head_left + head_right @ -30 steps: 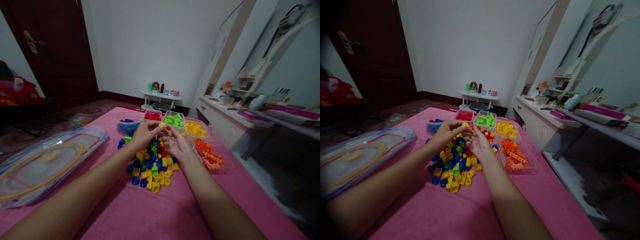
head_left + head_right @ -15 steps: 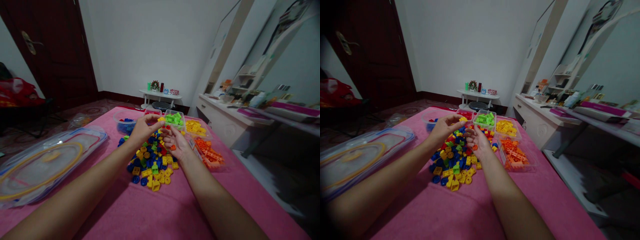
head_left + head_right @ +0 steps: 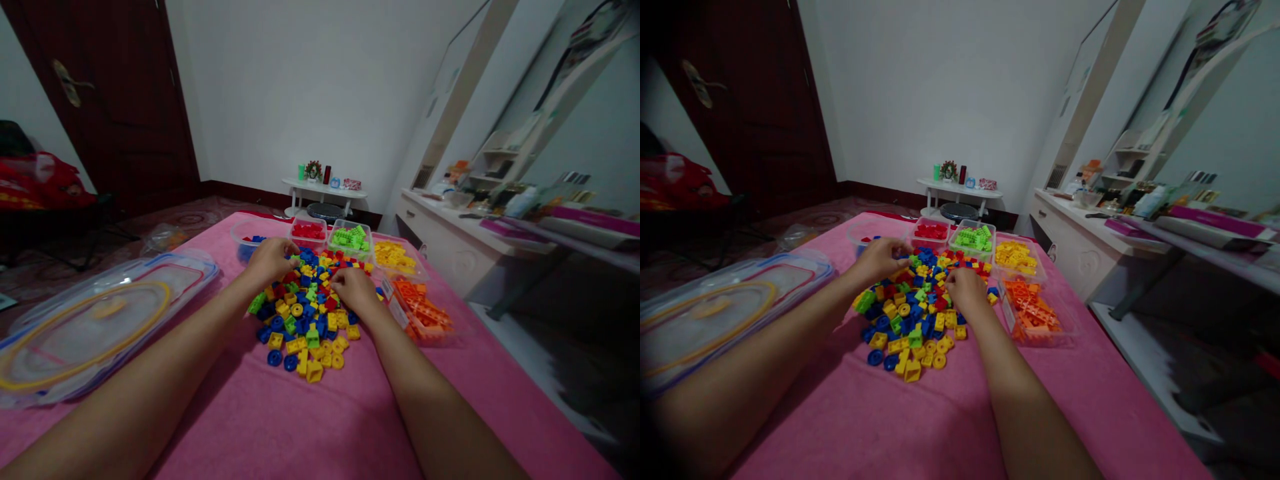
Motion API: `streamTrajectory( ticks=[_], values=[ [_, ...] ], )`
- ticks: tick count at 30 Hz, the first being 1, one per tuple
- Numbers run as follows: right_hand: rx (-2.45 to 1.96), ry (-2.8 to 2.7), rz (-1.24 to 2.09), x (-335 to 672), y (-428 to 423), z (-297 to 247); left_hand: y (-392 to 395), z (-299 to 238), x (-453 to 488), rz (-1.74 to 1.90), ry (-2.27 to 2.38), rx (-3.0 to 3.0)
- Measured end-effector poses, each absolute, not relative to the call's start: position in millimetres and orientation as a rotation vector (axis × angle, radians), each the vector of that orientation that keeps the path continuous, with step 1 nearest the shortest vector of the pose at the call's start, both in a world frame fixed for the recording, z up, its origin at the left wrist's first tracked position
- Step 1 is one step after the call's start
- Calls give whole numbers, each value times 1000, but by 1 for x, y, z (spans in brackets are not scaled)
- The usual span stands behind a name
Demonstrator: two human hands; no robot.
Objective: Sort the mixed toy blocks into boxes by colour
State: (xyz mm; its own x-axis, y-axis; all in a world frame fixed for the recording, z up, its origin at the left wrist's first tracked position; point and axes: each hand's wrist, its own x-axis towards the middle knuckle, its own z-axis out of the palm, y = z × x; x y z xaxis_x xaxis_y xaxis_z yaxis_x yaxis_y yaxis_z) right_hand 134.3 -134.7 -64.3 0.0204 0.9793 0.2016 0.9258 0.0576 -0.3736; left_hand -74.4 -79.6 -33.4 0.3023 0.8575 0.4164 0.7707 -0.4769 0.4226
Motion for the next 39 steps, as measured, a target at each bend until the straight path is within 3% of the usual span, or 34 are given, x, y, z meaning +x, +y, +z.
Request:
streamTrajectory(
  ticks=[4,18,34,39],
  values=[
    [-2123,-1971,-36,132,-142,-59,-85,-23,-80,595,1584,2418],
    [-2069,-2269,-45,128,-137,-61,-119,-16,-58,41,1606,2611],
    [-2050,-2094,-97,132,-139,-62,-115,-29,-56,240,1541,2536],
    [-1899,-1872,134,140,-137,-59,-100,-33,-61,391,1466,2442]
  ],
)
